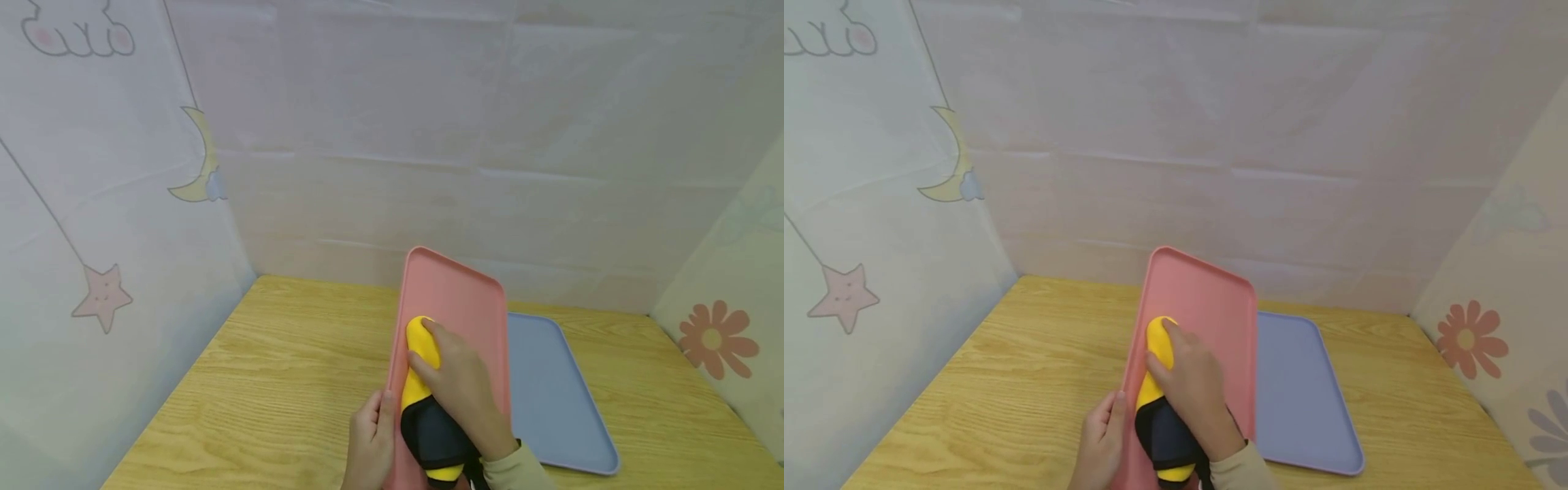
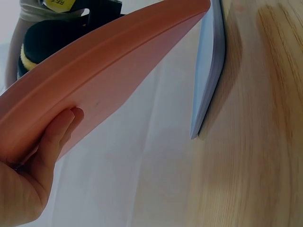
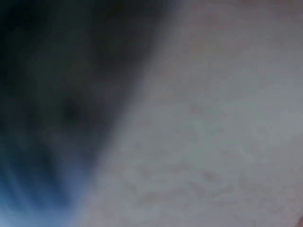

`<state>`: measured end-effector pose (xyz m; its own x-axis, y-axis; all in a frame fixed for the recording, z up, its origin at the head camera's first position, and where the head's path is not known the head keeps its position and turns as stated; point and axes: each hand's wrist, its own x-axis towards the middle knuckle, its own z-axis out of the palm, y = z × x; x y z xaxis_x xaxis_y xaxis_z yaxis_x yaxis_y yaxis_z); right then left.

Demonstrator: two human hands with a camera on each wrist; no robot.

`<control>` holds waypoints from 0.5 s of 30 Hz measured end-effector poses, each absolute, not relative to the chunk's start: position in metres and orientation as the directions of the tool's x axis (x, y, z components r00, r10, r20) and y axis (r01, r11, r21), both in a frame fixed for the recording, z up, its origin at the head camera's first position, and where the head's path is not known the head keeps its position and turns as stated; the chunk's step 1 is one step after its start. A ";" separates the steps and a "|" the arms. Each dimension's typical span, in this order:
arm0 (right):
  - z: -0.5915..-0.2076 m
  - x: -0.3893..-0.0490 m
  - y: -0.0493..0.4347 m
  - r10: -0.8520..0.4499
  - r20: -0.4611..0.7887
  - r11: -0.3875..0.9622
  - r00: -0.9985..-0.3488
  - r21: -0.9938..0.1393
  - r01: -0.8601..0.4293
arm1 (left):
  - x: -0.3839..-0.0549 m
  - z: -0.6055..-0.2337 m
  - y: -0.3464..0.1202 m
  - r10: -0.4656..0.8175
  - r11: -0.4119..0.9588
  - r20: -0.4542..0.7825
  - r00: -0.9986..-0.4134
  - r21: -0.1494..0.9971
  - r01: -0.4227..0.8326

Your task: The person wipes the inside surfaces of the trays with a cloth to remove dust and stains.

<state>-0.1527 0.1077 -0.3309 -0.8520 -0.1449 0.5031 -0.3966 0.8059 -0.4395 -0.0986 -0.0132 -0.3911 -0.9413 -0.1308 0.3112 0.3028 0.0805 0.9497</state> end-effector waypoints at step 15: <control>-0.326 -0.142 0.100 -0.215 0.572 0.798 -0.792 -0.365 -0.480 | -0.097 -0.390 -0.011 -0.137 0.083 0.345 -0.929 0.938 0.336</control>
